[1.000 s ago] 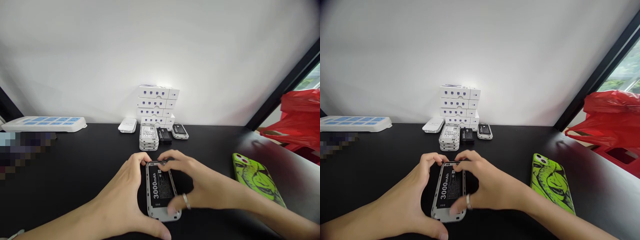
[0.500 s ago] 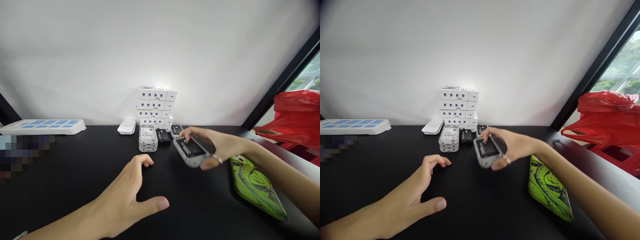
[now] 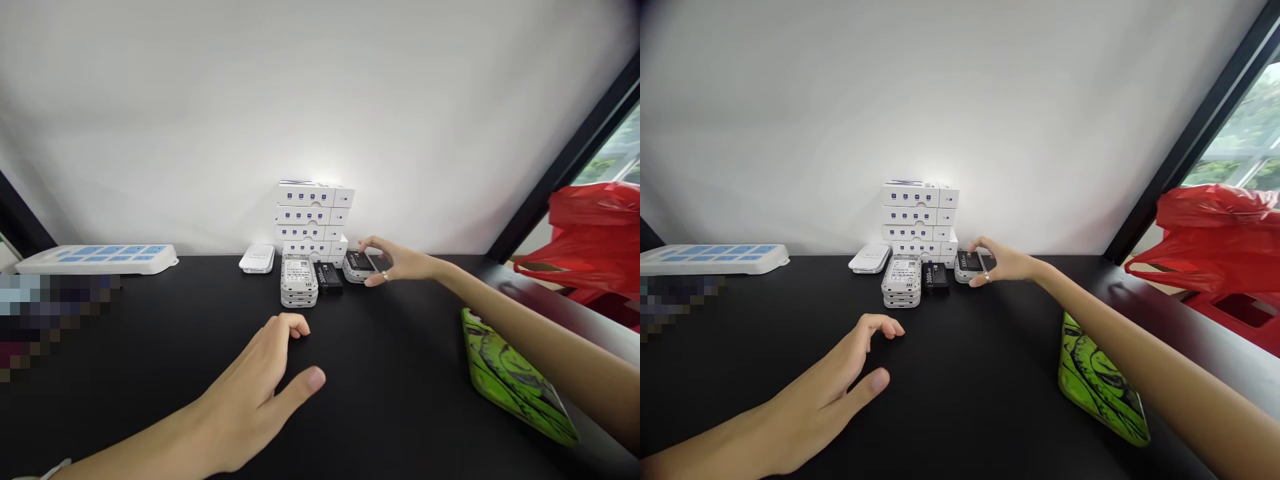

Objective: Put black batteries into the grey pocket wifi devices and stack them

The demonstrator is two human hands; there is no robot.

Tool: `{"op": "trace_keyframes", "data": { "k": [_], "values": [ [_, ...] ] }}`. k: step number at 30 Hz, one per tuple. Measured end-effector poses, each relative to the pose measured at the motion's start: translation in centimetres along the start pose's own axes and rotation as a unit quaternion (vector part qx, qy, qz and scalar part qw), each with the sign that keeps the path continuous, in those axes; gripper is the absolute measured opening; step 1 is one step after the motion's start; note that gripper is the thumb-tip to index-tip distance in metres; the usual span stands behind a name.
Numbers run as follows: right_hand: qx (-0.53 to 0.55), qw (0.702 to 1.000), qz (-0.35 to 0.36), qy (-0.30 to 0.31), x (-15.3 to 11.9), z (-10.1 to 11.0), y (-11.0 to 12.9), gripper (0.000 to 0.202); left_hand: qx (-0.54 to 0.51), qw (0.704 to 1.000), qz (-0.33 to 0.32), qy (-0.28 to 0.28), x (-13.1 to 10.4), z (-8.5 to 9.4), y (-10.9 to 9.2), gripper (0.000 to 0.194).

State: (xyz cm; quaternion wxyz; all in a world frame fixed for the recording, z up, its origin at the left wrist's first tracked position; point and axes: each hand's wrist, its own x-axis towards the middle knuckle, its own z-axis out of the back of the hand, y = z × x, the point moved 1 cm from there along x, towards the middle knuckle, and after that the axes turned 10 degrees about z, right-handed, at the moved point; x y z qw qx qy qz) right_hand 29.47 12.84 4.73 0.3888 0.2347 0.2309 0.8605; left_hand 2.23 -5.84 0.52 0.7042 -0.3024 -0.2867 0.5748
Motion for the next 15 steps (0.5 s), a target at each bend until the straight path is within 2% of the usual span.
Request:
{"op": "trace_keyframes", "data": {
  "k": [2,5,9,12,15],
  "values": [
    [-0.027,0.999,0.022,-0.033,-1.6,-0.1,0.5,0.045,0.015,1.000,0.004,-0.021,0.6,0.7,-0.6,0.029],
    [-0.088,0.992,0.017,-0.093,-3.9,-0.6,1.6,0.031,0.055,0.997,0.003,-0.053,2.4,2.3,-1.4,0.028],
    [-0.104,0.992,-0.005,-0.064,-5.3,-1.5,3.1,0.031,0.081,0.991,0.054,-0.090,6.2,4.6,-1.4,0.034],
    [-0.106,0.993,0.007,-0.043,-5.3,-2.1,3.6,0.031,0.131,0.983,0.105,-0.069,9.3,5.2,-0.7,0.040],
    [-0.115,0.993,0.009,-0.033,-5.2,-2.3,3.4,0.028,0.175,0.974,0.140,-0.043,11.3,5.2,-0.1,0.029]
  ]
}}
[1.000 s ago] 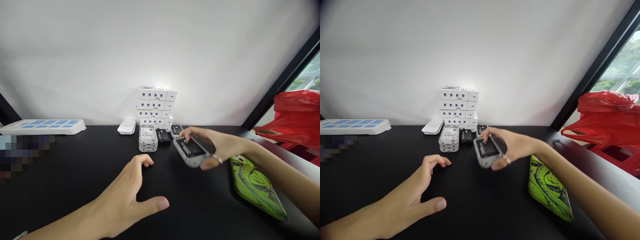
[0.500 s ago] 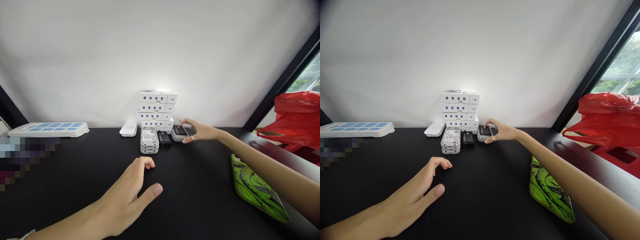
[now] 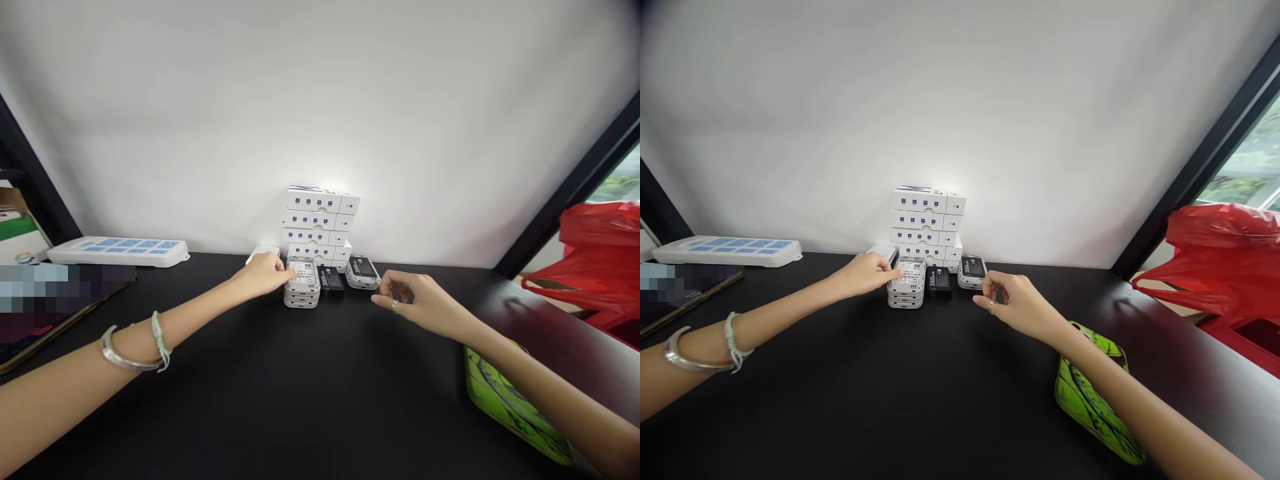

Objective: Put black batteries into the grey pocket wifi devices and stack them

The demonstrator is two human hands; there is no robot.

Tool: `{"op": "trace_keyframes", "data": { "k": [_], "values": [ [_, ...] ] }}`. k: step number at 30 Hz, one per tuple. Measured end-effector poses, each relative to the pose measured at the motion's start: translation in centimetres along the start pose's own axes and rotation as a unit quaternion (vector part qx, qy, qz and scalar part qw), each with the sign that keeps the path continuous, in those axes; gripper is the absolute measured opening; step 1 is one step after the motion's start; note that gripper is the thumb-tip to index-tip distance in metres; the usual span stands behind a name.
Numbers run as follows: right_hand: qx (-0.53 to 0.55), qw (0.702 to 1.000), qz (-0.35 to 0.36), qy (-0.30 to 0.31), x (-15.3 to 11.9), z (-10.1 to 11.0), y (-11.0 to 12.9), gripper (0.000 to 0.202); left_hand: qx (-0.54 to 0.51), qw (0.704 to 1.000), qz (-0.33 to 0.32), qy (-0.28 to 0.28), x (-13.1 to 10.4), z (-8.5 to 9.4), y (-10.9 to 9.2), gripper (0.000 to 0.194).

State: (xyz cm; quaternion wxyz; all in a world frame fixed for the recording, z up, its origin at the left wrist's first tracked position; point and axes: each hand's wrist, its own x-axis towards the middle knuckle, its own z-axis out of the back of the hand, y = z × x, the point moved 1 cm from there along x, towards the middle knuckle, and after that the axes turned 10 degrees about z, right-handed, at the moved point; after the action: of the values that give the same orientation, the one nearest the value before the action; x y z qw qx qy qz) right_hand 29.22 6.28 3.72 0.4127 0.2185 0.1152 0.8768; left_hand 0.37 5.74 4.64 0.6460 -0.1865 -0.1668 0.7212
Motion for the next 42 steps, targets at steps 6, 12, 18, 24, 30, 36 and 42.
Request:
{"op": "trace_keyframes", "data": {
  "k": [6,12,18,24,30,36,42],
  "values": [
    [0.004,1.000,-0.006,-0.011,-0.2,-0.3,-0.4,0.022,0.040,0.999,-0.017,-0.014,-3.2,0.1,-0.3,0.039],
    [-0.020,0.992,0.118,-0.031,1.4,-1.2,0.2,0.020,0.048,0.998,-0.033,0.021,-9.8,-1.6,-0.2,0.043],
    [-0.081,0.974,0.200,0.075,5.4,-2.4,0.6,0.050,0.078,0.995,-0.042,0.048,-11.6,-3.5,-0.1,0.041],
    [-0.082,0.975,0.177,0.102,6.2,-2.4,0.7,0.050,0.031,0.995,-0.089,0.044,-11.4,-2.6,0.2,0.036],
    [-0.049,0.992,0.090,0.074,5.1,-1.5,0.7,0.074,-0.099,0.968,-0.177,0.151,-10.5,-3.1,2.1,0.112],
    [0.110,0.993,0.041,0.014,1.2,-2.0,4.8,0.078,-0.134,0.969,-0.138,0.155,-10.2,-4.3,2.5,0.117],
    [0.187,0.979,0.061,0.062,-1.0,-4.7,8.2,0.077,-0.152,0.976,-0.104,0.113,-10.7,-5.0,2.4,0.126]
  ]
}}
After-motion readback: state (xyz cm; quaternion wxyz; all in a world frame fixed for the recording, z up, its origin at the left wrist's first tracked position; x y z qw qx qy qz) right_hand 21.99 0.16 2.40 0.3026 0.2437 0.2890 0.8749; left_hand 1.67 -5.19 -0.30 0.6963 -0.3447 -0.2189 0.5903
